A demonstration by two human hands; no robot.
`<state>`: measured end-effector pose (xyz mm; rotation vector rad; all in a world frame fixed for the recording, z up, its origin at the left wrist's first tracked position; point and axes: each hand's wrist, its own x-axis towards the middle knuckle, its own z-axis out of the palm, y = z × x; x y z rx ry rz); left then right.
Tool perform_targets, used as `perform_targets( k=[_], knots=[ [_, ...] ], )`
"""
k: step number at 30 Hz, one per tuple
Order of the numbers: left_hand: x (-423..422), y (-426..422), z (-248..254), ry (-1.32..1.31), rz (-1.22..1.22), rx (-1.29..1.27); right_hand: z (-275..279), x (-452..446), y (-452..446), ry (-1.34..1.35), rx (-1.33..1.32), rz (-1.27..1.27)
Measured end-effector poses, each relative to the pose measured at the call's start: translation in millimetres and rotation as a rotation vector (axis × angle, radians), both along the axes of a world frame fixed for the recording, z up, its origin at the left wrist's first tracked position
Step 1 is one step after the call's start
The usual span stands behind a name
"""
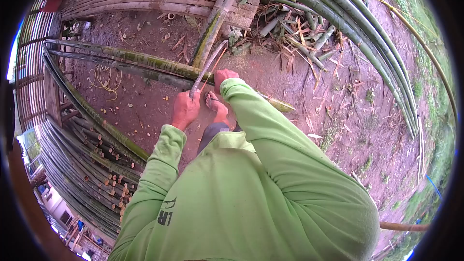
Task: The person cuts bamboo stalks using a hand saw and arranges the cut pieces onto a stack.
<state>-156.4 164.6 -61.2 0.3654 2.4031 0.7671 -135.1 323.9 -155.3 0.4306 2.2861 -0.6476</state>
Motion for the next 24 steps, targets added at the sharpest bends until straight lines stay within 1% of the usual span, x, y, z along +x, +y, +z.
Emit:
perform_targets(
  k=[2,3,5,6,8,10,13,14,15,17,19,20,21,22,23,24],
  knots=[
    [14.5,-6.9,-0.1,0.051,-0.008,0.034,-13.2,-0.7,2.0,-0.018,-0.016,0.000],
    [21.9,-17.0,-8.9,0.072,0.001,0.105,-18.0,-1.1,2.6,-0.026,-0.024,0.002],
    [39.6,-49.5,-46.8,0.120,0.013,0.245,-10.4,-0.4,0.9,-0.030,-0.019,-0.015],
    [42.1,-52.0,-45.6,0.055,0.096,0.267,-7.8,-3.2,2.4,-0.027,-0.011,-0.026],
    [47.3,-49.9,-51.4,0.102,0.057,0.185,-8.2,-3.5,0.0,-0.031,0.021,-0.017],
    [37.5,-26.2,0.8,0.090,0.006,0.130,-6.3,5.6,-4.6,-0.025,0.031,-0.019],
    [49.7,-49.0,65.4,-0.023,-0.029,-0.070,-1.6,-2.9,1.0,0.027,0.038,-0.002],
    [59.6,-65.3,88.5,-0.028,-0.022,-0.095,0.9,-1.6,0.7,0.028,0.034,-0.004],
    [68.5,-78.4,105.8,-0.038,-0.017,-0.123,0.6,3.3,-2.2,0.023,0.028,-0.008],
    [77.1,-79.3,116.0,-0.043,-0.012,-0.152,-4.0,8.5,-7.2,0.054,0.017,-0.035],
    [72.0,-70.3,111.2,-0.040,-0.017,-0.160,9.0,5.9,-2.7,0.053,0.019,-0.053],
    [64.1,-63.4,103.7,-0.041,-0.024,-0.166,-5.3,7.2,-4.5,0.068,0.009,-0.077],
    [54.9,-54.8,93.6,-0.038,-0.024,-0.171,1.2,5.8,-1.6,0.039,-0.019,-0.066],
    [39.1,-41.6,73.0,-0.034,-0.049,-0.166,-2.0,5.7,-4.1,0.030,-0.015,-0.080],
    [17.3,-21.7,41.3,-0.029,-0.074,-0.156,-5.0,4.8,-3.7,0.024,-0.005,-0.095],
    [0.4,-0.6,8.2,-0.068,-0.018,-0.137,-3.9,7.3,-5.4,0.011,-0.027,-0.084]
  ],
)
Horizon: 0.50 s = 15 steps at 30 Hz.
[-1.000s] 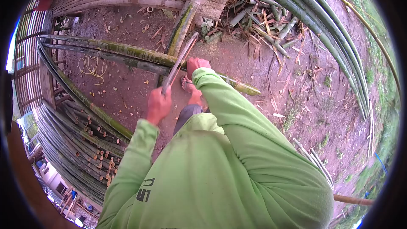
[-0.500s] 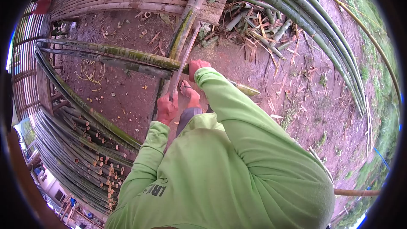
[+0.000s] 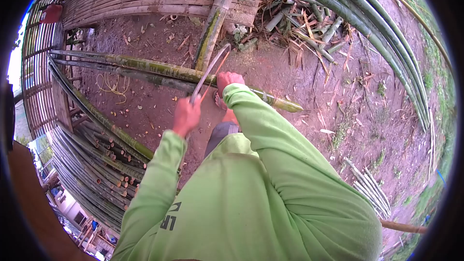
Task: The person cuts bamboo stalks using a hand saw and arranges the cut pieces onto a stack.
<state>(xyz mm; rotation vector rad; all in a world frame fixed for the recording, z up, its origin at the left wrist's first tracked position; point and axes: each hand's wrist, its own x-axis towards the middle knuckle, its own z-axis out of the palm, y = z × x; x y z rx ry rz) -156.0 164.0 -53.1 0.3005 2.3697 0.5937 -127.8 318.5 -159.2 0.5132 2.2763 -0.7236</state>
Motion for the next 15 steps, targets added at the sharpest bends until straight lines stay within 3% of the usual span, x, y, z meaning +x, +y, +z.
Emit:
perform_targets(
  k=[3,8,11,15],
  knots=[
    [-17.6,47.8,-56.6,-0.013,-0.040,-0.062,6.4,-1.7,3.6,-0.008,-0.038,0.031],
    [5.0,11.1,-64.8,0.073,-0.022,0.131,8.9,0.4,5.0,0.017,-0.047,0.033],
    [19.8,-18.4,-94.3,0.142,-0.025,0.296,4.2,1.2,2.9,0.030,-0.023,0.034],
    [28.4,-15.2,-21.7,0.121,-0.016,0.162,5.9,-0.6,2.6,0.044,0.027,0.038]
  ],
)
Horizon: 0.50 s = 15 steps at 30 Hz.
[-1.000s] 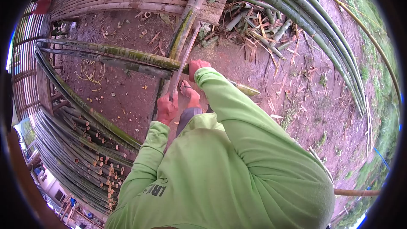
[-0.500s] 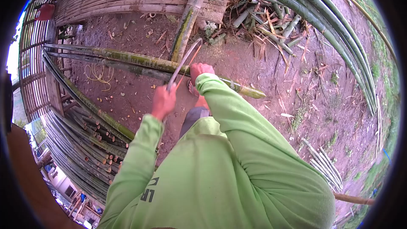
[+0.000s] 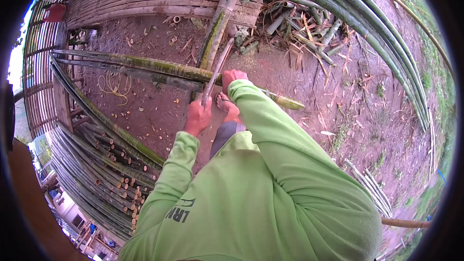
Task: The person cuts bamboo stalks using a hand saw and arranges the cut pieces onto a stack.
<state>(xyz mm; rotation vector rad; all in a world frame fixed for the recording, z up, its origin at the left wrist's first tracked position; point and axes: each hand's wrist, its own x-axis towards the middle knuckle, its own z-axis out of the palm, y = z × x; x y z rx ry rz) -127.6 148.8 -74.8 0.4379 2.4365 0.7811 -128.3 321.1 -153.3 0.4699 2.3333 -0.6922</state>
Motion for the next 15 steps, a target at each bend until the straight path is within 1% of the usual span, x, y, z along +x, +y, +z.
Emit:
perform_targets(
  k=[4,7,10,12,14,15],
  knots=[
    [38.9,-62.8,108.4,-0.184,-0.010,-0.246,5.6,0.4,-3.1,-0.041,-0.011,0.017],
    [53.1,-74.3,111.3,-0.119,0.014,-0.217,6.4,4.0,-6.8,-0.059,-0.018,0.006],
    [27.8,-59.7,92.5,-0.099,-0.035,-0.227,-4.3,5.9,-7.6,-0.022,-0.003,-0.013],
    [-5.2,-28.9,35.8,-0.227,0.016,-0.242,-6.1,8.2,-11.7,0.011,0.008,-0.033],
    [-21.9,9.0,-10.3,-0.174,0.006,-0.157,-12.3,12.1,-13.8,0.000,0.002,-0.042],
    [-19.6,13.3,-21.5,-0.135,-0.017,-0.137,-14.2,11.1,-14.5,0.000,-0.001,-0.045]
  ],
)
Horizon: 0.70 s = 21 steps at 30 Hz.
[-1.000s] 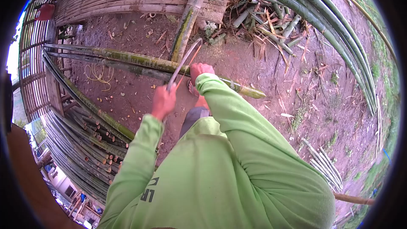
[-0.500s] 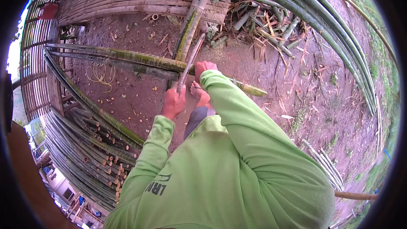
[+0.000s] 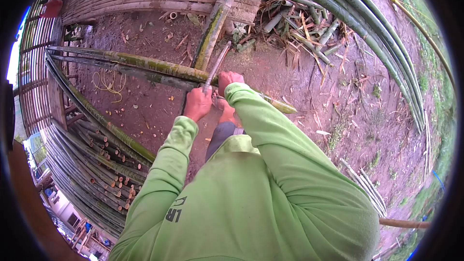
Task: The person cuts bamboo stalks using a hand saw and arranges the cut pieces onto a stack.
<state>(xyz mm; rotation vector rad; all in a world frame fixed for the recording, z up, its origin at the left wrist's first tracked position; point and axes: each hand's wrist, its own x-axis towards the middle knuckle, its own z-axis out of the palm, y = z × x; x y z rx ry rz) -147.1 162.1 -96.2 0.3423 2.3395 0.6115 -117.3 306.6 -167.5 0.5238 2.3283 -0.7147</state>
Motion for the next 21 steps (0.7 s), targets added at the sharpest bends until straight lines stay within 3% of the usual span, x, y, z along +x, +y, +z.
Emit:
perform_targets(
  k=[2,7,9,11,13,15,17,20,21],
  knots=[
    [3.9,3.1,-13.3,0.075,-0.040,0.033,-3.1,-4.1,4.4,-0.002,-0.003,-0.005],
    [56.8,-74.1,109.7,-0.014,0.005,-0.051,4.9,-2.5,2.1,-0.031,-0.009,-0.006],
    [74.2,-97.8,130.6,-0.008,0.007,-0.057,4.6,-1.6,1.9,-0.009,-0.021,-0.005],
    [81.3,-102.7,126.1,0.051,0.000,-0.031,2.2,-0.4,3.2,-0.004,-0.024,0.003],
    [62.6,-80.5,87.6,0.057,0.002,0.000,-2.3,-0.5,1.6,-0.017,-0.020,0.020],
    [35.6,-50.2,-18.1,0.240,0.000,0.080,-9.1,7.3,-3.6,-0.020,-0.005,-0.031],
    [16.2,3.0,-7.4,0.121,0.043,0.087,-11.8,1.5,12.2,-0.005,0.019,-0.082],
    [38.5,-13.3,-18.0,0.197,0.009,0.129,-11.7,1.9,17.0,-0.021,0.018,0.006],
    [41.5,-14.3,1.4,0.135,0.018,0.104,-12.8,5.4,14.0,-0.030,0.041,0.026]
  ],
)
